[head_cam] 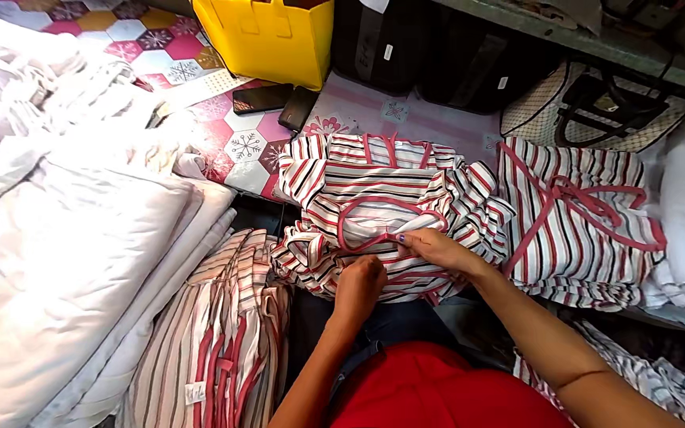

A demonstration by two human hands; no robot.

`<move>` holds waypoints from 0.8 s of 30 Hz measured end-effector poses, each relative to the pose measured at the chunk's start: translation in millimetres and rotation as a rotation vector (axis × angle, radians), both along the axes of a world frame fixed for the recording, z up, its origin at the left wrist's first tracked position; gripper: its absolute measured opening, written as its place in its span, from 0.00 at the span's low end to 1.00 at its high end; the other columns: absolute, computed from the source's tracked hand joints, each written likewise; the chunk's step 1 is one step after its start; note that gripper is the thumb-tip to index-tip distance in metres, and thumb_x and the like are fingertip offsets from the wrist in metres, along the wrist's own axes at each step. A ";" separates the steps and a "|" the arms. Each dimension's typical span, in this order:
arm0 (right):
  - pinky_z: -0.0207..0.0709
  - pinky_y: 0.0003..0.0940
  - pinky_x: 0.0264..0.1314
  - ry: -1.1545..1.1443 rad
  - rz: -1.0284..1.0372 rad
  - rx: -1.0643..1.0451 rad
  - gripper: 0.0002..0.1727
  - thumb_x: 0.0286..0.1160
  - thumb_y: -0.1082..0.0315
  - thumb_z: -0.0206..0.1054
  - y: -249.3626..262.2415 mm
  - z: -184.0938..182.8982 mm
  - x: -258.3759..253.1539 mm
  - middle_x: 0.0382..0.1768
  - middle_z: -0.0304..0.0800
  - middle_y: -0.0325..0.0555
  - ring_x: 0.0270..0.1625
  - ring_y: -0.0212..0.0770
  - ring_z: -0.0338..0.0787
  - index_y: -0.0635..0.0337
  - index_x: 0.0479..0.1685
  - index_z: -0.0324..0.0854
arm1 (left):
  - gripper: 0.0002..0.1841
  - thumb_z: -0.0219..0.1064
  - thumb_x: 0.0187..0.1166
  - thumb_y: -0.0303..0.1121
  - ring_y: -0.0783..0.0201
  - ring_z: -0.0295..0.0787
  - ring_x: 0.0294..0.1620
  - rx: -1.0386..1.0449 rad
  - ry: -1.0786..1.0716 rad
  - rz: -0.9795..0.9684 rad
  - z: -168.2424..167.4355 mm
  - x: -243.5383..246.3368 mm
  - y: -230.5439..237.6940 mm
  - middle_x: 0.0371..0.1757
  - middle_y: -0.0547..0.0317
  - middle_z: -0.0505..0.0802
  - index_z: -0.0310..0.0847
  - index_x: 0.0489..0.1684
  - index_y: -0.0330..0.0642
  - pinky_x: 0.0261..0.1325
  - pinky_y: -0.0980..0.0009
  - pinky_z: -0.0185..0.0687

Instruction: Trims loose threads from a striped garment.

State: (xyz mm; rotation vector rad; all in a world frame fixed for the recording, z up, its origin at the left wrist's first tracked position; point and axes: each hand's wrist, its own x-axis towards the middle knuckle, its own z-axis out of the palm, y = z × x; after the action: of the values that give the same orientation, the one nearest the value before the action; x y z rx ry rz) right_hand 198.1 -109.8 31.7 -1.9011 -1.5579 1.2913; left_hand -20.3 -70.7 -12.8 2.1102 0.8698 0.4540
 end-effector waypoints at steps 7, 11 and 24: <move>0.83 0.53 0.29 -0.584 0.059 0.695 0.12 0.74 0.67 0.69 10.5 -34.4 -21.7 0.38 0.96 0.53 0.30 0.55 0.94 0.63 0.49 0.91 | 0.16 0.63 0.86 0.38 0.40 0.92 0.55 -0.268 0.483 -0.257 58.0 -9.1 17.8 0.48 0.40 0.95 0.91 0.56 0.36 0.62 0.36 0.80; 0.81 0.63 0.51 -0.382 -0.061 0.381 0.15 0.82 0.63 0.64 21.4 -13.9 -16.0 0.41 0.96 0.57 0.46 0.58 0.94 0.64 0.50 0.92 | 0.19 0.61 0.87 0.36 0.37 0.90 0.61 -0.218 0.445 0.004 58.5 16.3 30.4 0.58 0.35 0.92 0.83 0.68 0.33 0.65 0.38 0.78; 0.63 0.18 0.25 0.377 -0.358 -0.055 0.05 0.82 0.73 0.65 39.9 -0.3 2.0 0.22 0.76 0.31 0.20 0.21 0.68 0.63 0.38 0.84 | 0.07 0.67 0.79 0.26 0.67 0.90 0.30 -0.109 -0.188 0.201 13.0 25.2 43.6 0.35 0.50 0.94 0.91 0.39 0.32 0.40 0.69 0.89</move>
State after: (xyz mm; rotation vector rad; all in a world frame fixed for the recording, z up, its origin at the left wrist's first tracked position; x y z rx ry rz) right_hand 200.2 -70.0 31.4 -1.7374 -0.9569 1.4317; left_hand 4.9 -27.1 0.2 1.8554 0.9778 0.6824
